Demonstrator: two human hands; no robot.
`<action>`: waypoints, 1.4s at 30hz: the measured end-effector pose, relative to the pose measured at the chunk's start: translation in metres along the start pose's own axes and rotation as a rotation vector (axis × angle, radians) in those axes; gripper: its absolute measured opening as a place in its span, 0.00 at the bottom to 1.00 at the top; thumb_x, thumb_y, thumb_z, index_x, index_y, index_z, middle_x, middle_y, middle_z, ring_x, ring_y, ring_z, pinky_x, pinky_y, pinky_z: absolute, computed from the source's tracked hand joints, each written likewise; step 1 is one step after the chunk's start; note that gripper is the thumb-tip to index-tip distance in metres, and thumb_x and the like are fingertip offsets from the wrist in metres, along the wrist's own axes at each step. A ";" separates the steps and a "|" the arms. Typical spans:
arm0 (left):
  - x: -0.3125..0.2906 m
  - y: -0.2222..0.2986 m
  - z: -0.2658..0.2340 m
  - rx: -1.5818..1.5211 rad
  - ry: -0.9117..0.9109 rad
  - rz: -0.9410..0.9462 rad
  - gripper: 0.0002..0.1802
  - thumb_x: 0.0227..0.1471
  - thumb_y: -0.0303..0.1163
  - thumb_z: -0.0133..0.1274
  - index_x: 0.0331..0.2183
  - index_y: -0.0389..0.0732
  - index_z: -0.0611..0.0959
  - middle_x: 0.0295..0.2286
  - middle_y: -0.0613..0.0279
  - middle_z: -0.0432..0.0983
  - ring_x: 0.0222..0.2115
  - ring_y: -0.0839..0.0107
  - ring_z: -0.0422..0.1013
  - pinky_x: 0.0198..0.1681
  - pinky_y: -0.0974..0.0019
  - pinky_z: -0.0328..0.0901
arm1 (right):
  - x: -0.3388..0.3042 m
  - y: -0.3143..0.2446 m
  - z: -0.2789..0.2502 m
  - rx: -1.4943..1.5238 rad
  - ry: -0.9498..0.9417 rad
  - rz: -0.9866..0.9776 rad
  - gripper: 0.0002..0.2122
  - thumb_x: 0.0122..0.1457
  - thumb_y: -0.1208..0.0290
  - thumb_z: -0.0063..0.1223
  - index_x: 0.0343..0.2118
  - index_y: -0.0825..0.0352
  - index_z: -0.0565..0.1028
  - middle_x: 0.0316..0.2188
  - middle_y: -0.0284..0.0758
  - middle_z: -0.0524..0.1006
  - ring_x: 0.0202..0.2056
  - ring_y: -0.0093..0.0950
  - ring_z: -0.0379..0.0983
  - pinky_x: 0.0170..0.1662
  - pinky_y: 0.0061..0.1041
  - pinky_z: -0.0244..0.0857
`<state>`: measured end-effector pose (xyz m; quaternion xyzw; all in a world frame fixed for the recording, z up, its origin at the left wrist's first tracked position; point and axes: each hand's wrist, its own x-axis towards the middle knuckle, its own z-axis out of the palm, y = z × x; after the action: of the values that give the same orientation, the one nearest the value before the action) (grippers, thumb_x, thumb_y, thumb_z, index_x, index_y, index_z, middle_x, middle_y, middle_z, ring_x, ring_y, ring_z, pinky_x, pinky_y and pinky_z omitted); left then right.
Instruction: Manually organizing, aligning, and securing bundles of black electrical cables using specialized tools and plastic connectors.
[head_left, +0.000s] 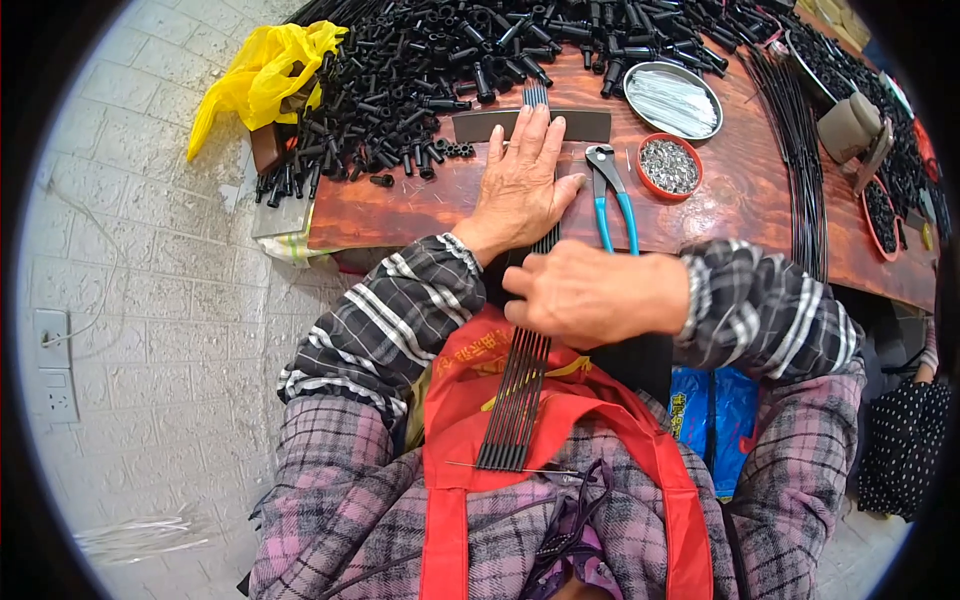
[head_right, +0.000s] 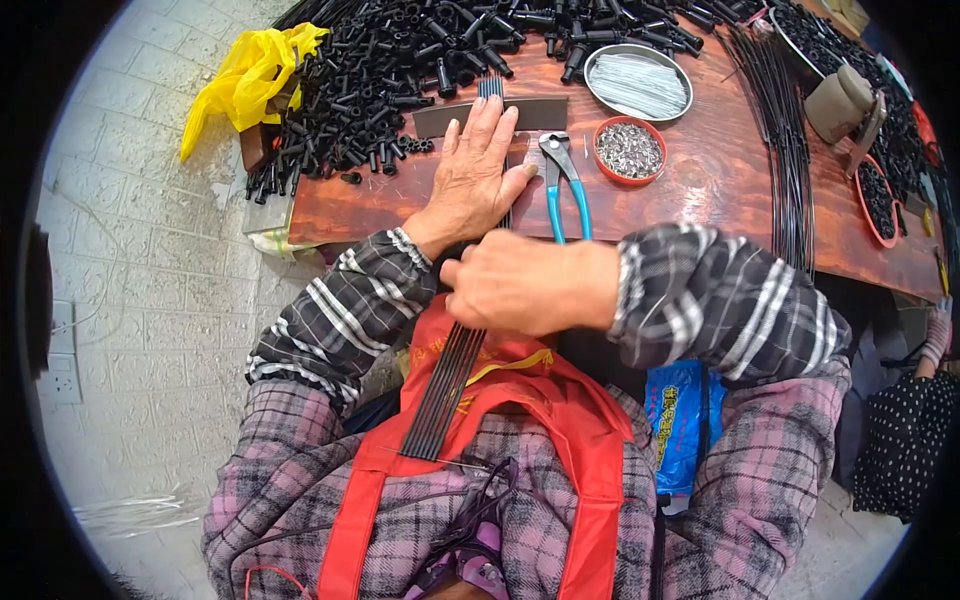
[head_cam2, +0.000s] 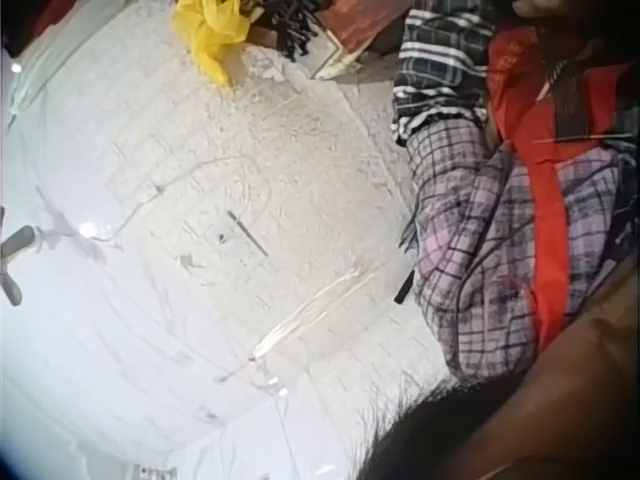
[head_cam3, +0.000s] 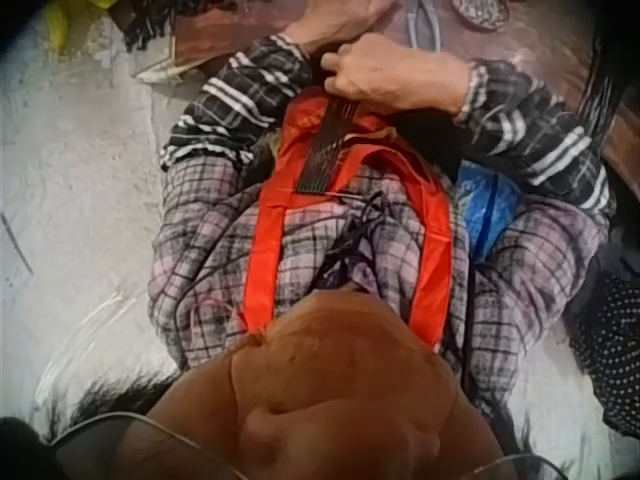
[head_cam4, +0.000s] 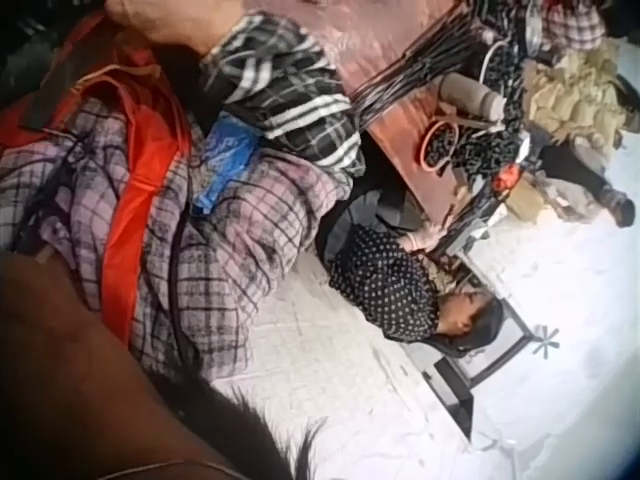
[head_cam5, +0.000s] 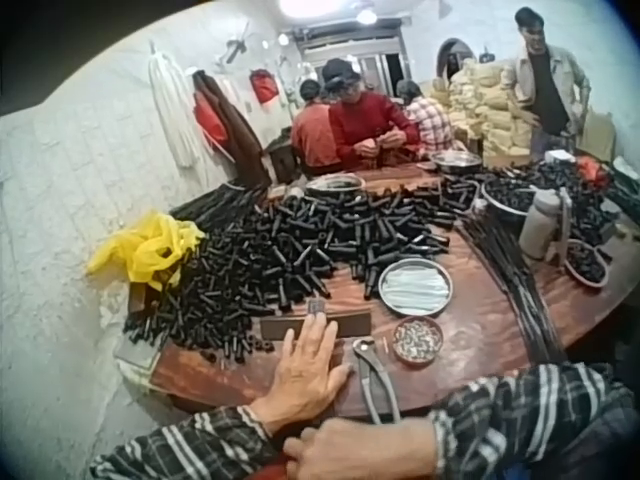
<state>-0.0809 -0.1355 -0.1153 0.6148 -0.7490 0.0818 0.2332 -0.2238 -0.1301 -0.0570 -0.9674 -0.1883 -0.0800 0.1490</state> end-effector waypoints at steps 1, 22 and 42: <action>0.001 0.000 0.001 -0.008 -0.005 -0.003 0.34 0.42 0.42 0.48 0.49 0.33 0.60 0.50 0.46 0.50 0.54 0.54 0.45 0.52 0.47 0.40 | -0.002 0.008 -0.019 0.093 -0.154 0.008 0.13 0.36 0.68 0.54 0.24 0.71 0.68 0.25 0.38 0.67 0.27 0.36 0.67 0.27 0.30 0.63; -0.012 0.012 -0.013 -0.013 -0.067 -0.073 0.36 0.42 0.41 0.50 0.50 0.35 0.58 0.51 0.46 0.48 0.54 0.53 0.44 0.52 0.49 0.42 | 0.007 0.167 -0.062 0.519 0.108 0.857 0.11 0.50 0.73 0.42 0.32 0.74 0.73 0.15 0.34 0.72 0.18 0.20 0.65 0.21 0.20 0.61; -0.011 0.014 -0.020 -0.057 -0.106 -0.061 0.35 0.42 0.43 0.49 0.49 0.34 0.59 0.51 0.46 0.48 0.54 0.53 0.42 0.53 0.47 0.37 | 0.014 0.170 -0.043 0.652 0.274 0.980 0.11 0.48 0.67 0.49 0.20 0.72 0.71 0.09 0.31 0.66 0.10 0.19 0.61 0.11 0.18 0.52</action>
<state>-0.0877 -0.1148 -0.1007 0.6341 -0.7431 0.0205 0.2130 -0.1494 -0.2893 -0.0571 -0.8268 0.2857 -0.0643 0.4803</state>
